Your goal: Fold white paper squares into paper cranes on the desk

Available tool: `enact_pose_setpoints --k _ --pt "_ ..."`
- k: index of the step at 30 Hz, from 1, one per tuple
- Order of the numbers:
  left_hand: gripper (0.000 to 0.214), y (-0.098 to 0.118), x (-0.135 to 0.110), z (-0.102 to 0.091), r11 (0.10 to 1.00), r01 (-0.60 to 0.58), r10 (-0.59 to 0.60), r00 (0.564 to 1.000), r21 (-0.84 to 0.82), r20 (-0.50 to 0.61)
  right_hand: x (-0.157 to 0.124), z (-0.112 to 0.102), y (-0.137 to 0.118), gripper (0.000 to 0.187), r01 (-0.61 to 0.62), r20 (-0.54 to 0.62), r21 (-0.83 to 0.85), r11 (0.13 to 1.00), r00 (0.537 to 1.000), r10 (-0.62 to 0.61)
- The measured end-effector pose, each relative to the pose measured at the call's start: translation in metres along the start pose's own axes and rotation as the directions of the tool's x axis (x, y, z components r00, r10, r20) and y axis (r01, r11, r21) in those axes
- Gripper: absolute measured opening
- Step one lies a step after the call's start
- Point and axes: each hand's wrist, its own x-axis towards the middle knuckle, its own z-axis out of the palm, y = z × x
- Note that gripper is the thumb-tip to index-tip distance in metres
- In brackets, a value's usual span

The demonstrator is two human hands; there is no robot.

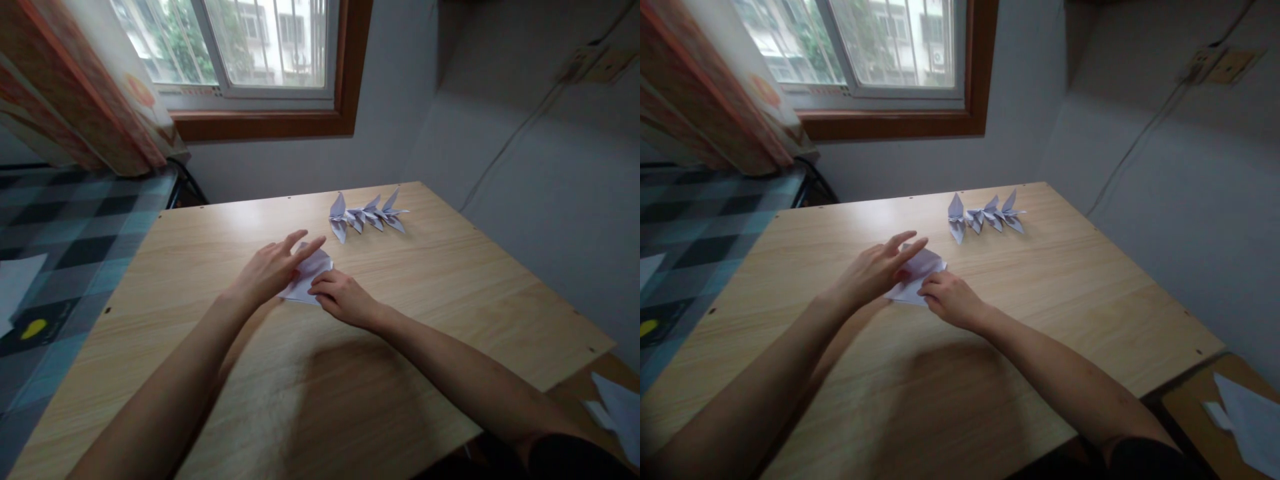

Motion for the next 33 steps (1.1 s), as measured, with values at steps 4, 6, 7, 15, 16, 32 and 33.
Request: enact_pose_setpoints --k 4,6,7,15,16,32,33 --pt "0.093 -0.009 -0.004 0.020 0.962 0.040 -0.094 0.978 -0.272 -0.188 -0.001 0.000 0.001 0.020 0.016 -0.018 -0.016 1.000 1.000 -0.017" --pt "0.091 -0.011 -0.004 0.025 0.900 0.119 -0.203 0.966 -0.420 -0.162 -0.001 0.001 0.001 0.020 0.031 -0.015 -0.024 0.999 0.999 -0.031" --pt "0.082 -0.011 -0.003 0.026 0.867 0.167 -0.250 0.961 -0.469 -0.120 -0.001 0.001 0.001 0.020 0.038 -0.010 -0.028 0.999 0.999 -0.038" --pt "0.040 -0.004 -0.002 0.020 0.821 0.265 -0.326 0.945 -0.506 -0.035 -0.001 0.000 -0.002 0.019 0.056 0.007 -0.061 0.997 0.998 -0.056" --pt "0.041 -0.004 -0.002 0.019 0.819 0.262 -0.325 0.945 -0.510 -0.036 -0.001 0.000 -0.002 0.019 0.056 0.007 -0.062 0.997 0.998 -0.055" --pt "0.043 -0.001 0.004 0.019 0.693 0.449 -0.524 0.851 -0.564 0.033 0.000 -0.001 -0.008 0.019 0.031 0.041 -0.135 0.990 0.999 -0.026" --pt "0.040 0.002 0.002 0.017 0.715 0.472 -0.554 0.832 -0.516 -0.007 0.000 -0.001 -0.011 0.019 0.024 0.059 -0.160 0.987 0.998 -0.015"
